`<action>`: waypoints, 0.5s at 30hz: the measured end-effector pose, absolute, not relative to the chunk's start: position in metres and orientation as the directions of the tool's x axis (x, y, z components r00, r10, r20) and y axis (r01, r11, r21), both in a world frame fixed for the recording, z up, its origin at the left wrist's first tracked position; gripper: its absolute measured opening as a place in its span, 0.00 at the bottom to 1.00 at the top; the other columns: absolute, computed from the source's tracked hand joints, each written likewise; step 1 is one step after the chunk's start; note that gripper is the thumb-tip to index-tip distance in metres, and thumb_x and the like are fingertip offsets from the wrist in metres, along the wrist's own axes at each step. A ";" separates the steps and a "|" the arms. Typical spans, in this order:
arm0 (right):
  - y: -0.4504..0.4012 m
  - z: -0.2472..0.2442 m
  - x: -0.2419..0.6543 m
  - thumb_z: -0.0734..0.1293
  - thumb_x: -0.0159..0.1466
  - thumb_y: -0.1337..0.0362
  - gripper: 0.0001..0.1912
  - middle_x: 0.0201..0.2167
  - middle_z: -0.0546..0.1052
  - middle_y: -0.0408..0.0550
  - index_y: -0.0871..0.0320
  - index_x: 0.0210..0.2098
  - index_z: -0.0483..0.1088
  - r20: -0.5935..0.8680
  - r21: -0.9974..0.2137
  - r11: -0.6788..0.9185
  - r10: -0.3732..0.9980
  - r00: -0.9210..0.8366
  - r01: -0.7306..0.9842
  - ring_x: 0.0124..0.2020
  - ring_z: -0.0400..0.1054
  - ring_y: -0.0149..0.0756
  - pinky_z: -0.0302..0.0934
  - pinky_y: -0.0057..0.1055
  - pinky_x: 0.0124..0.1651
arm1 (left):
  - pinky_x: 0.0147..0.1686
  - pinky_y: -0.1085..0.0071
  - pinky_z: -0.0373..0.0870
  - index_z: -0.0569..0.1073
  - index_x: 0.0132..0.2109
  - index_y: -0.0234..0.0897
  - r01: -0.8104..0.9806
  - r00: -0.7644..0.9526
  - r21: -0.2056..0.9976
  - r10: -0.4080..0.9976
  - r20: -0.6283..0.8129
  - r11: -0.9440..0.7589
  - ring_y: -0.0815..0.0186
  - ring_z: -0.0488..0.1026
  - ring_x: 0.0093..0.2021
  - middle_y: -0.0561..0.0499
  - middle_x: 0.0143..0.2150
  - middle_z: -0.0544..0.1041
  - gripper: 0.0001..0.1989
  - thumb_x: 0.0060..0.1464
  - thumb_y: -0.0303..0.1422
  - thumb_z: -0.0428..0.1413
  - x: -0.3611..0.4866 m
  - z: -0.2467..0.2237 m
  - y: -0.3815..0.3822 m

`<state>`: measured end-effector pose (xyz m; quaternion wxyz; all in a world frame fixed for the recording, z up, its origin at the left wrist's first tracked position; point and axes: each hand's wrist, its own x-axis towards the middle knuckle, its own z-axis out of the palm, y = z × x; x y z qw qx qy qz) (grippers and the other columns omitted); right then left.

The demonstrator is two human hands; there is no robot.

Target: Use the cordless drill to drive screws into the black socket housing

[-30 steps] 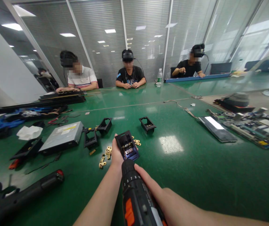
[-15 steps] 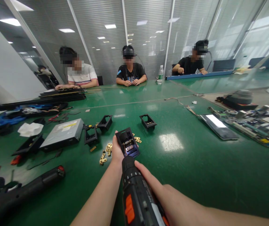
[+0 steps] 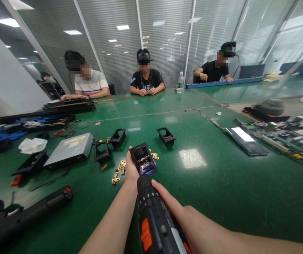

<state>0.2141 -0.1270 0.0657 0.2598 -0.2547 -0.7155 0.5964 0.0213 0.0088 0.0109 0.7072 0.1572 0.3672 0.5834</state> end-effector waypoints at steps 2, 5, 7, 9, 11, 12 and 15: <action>-0.127 0.065 0.214 0.62 0.72 0.59 0.15 0.47 0.75 0.50 0.61 0.54 0.69 0.069 -0.985 0.165 0.669 -0.740 0.058 0.43 0.74 0.39 0.72 0.39 0.43 | 0.25 0.63 0.75 0.78 0.41 0.30 -0.713 0.050 0.651 0.944 -0.326 0.263 0.57 0.76 0.22 0.44 0.23 0.77 0.30 0.60 0.53 0.45 0.020 0.006 0.011; -0.127 0.065 0.215 0.61 0.73 0.60 0.15 0.46 0.75 0.50 0.61 0.53 0.70 0.074 -0.982 0.178 0.652 -0.755 0.057 0.43 0.74 0.39 0.72 0.39 0.43 | 0.27 0.62 0.76 0.78 0.41 0.30 -0.715 0.034 0.658 0.952 -0.304 0.236 0.58 0.76 0.22 0.44 0.25 0.78 0.30 0.60 0.53 0.46 0.019 -0.002 0.014; -0.127 0.065 0.215 0.61 0.73 0.59 0.15 0.46 0.75 0.50 0.61 0.53 0.70 0.078 -0.981 0.186 0.640 -0.765 0.056 0.43 0.74 0.39 0.72 0.39 0.44 | 0.28 0.61 0.77 0.78 0.41 0.29 -0.710 0.034 0.665 0.955 -0.296 0.232 0.58 0.76 0.23 0.43 0.25 0.78 0.31 0.60 0.54 0.45 0.018 -0.004 0.015; -0.127 0.064 0.215 0.61 0.73 0.59 0.15 0.47 0.75 0.50 0.61 0.53 0.69 0.080 -0.979 0.194 0.630 -0.773 0.057 0.44 0.74 0.40 0.72 0.40 0.45 | 0.29 0.61 0.77 0.78 0.42 0.29 -0.711 0.038 0.663 0.954 -0.297 0.235 0.58 0.76 0.23 0.43 0.25 0.78 0.31 0.61 0.53 0.45 0.019 -0.003 0.014; -0.127 0.064 0.215 0.62 0.72 0.59 0.15 0.48 0.75 0.50 0.61 0.54 0.69 0.082 -0.978 0.201 0.620 -0.780 0.057 0.45 0.74 0.41 0.72 0.41 0.46 | 0.28 0.62 0.76 0.78 0.43 0.28 -0.714 0.038 0.658 0.952 -0.303 0.238 0.58 0.76 0.22 0.44 0.25 0.78 0.31 0.61 0.52 0.44 0.020 0.001 0.013; -0.128 0.064 0.215 0.63 0.72 0.60 0.15 0.48 0.75 0.51 0.61 0.54 0.69 0.082 -0.977 0.204 0.615 -0.784 0.058 0.45 0.73 0.41 0.72 0.41 0.46 | 0.27 0.62 0.76 0.78 0.43 0.28 -0.714 0.039 0.657 0.950 -0.309 0.243 0.58 0.76 0.22 0.44 0.25 0.77 0.31 0.62 0.52 0.43 0.020 0.004 0.012; -0.129 0.064 0.215 0.66 0.70 0.60 0.17 0.50 0.74 0.52 0.60 0.55 0.68 0.082 -0.975 0.212 0.600 -0.796 0.060 0.45 0.73 0.41 0.71 0.43 0.46 | 0.24 0.63 0.74 0.78 0.43 0.28 -0.705 0.051 0.657 0.943 -0.330 0.268 0.58 0.75 0.21 0.43 0.24 0.77 0.31 0.63 0.51 0.42 0.021 0.011 0.009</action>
